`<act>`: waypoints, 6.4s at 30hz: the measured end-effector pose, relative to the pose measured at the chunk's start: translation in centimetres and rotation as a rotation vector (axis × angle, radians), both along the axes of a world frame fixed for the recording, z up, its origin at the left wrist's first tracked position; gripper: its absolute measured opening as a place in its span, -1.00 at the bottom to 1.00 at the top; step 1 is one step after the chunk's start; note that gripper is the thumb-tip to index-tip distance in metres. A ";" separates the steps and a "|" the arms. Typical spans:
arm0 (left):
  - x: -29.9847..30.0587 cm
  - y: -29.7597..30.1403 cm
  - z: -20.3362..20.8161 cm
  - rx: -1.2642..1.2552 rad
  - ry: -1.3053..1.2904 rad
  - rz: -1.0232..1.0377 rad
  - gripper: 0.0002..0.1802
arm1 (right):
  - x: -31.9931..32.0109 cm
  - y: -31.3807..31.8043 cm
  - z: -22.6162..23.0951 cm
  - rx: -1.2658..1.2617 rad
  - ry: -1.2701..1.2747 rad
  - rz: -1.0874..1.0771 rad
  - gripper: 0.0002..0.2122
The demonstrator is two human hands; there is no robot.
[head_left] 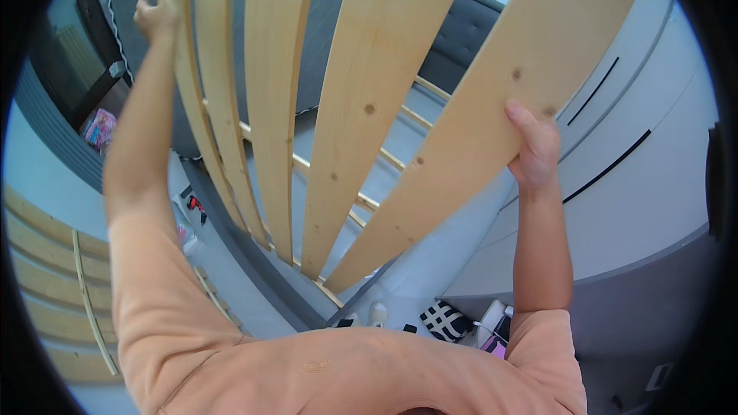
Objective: The person positions and secures wooden bed slats onto a bed frame and places a mattress on top.
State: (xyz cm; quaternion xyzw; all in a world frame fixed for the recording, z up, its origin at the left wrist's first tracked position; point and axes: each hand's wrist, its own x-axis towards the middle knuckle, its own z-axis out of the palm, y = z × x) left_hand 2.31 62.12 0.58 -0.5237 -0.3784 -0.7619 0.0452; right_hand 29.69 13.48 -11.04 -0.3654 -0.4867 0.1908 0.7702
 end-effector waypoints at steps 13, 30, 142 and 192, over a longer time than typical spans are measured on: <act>14.8 -26.1 -25.1 -0.445 0.008 -0.922 -0.50 | -0.4 2.3 -2.7 -0.052 -0.028 -0.085 -0.73; 21.1 -23.8 -28.4 -0.389 0.132 -0.686 -0.28 | 9.7 4.7 -6.9 -0.016 0.118 0.054 -0.79; 37.5 -13.6 -45.9 -1.448 1.047 -0.805 -0.12 | 23.0 15.0 -28.0 -0.414 0.755 -0.485 -0.71; 39.1 -6.8 -83.5 -1.528 1.376 -0.600 -0.17 | 29.7 20.5 -66.6 -1.087 0.975 -0.431 -0.66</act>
